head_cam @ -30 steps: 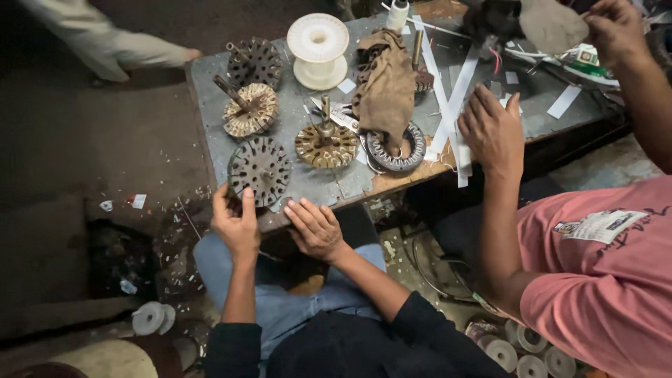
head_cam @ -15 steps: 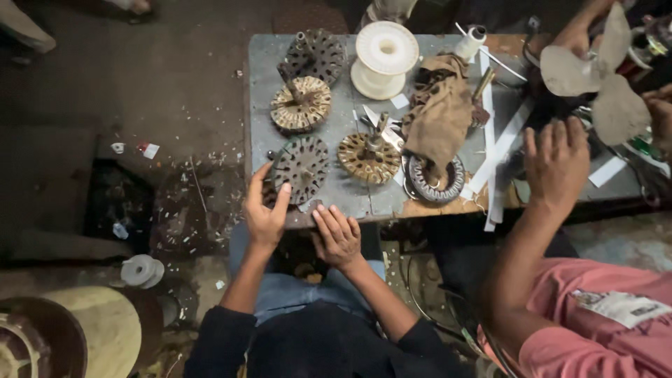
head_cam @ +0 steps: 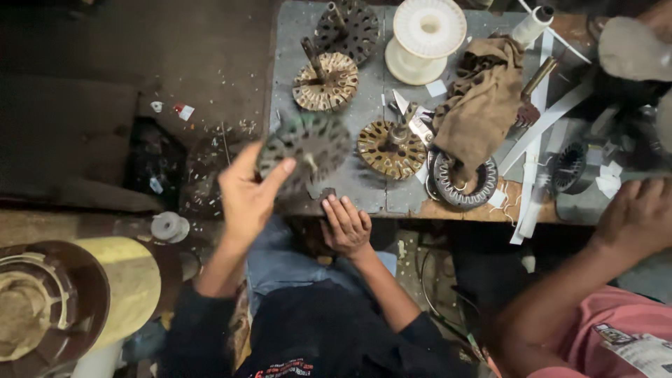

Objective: The person inserts small white rectangular pieces into the slots of a circular stator core, rotates the core to access different slots, and uses a green-handled tool to press the pieces into place. The person also wipes the core with a cloth and handles multiple similar cores on the table.

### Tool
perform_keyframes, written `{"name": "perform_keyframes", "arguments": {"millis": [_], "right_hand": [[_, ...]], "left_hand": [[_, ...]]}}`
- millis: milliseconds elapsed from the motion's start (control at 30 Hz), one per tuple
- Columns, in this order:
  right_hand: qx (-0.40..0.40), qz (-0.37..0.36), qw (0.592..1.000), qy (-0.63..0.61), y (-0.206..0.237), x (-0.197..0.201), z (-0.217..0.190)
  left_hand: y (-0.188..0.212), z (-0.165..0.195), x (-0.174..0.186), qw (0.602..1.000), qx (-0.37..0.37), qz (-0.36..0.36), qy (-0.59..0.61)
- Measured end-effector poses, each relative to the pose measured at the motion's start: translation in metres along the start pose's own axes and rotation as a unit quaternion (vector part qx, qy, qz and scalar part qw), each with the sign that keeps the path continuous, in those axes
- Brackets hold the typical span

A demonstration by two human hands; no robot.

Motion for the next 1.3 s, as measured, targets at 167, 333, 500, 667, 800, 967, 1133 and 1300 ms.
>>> {"name": "perform_keyframes", "arguments": {"millis": [167,333,500,667,800,967,1133,1300], "right_hand": [[0.038,0.022,0.999,0.013,-0.003,-0.002,0.005],[0.032,0.037,0.998,0.036,-0.012,0.008,0.008],[0.041,0.030,0.997,0.053,-0.018,0.018,0.012],[0.046,0.010,0.998,0.044,-0.016,0.021,0.015],[0.043,0.008,0.998,0.049,-0.012,0.019,0.017],[0.044,0.010,0.997,0.055,-0.007,0.018,0.018],[0.044,0.008,0.998,0.053,-0.006,0.019,0.019],[0.039,0.004,0.998,0.039,-0.008,0.019,0.017]], "left_hand": [[-0.085,0.042,-0.043,0.938,-0.285,-0.074,-0.184],[-0.181,0.033,-0.138,0.792,-0.518,-0.141,-0.290],[-0.206,0.001,-0.200,0.703,-0.577,-0.166,-0.380],[-0.204,-0.009,-0.221,0.666,-0.584,-0.137,-0.444],[-0.205,-0.016,-0.231,0.652,-0.580,-0.155,-0.463],[-0.205,-0.027,-0.240,0.626,-0.581,-0.162,-0.494],[-0.209,-0.034,-0.240,0.713,-0.499,-0.241,-0.429],[-0.207,-0.039,-0.235,0.706,-0.522,-0.202,-0.434]]}}
Point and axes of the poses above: each hand's wrist, its own y-axis away from the middle knuckle, its own x-axis out of the back of the hand, z = x × y, the point moved 2 cm from there along -y, towards the middle knuckle, and after that the axes turned 2 degrees about y, right-handed, at the moved point
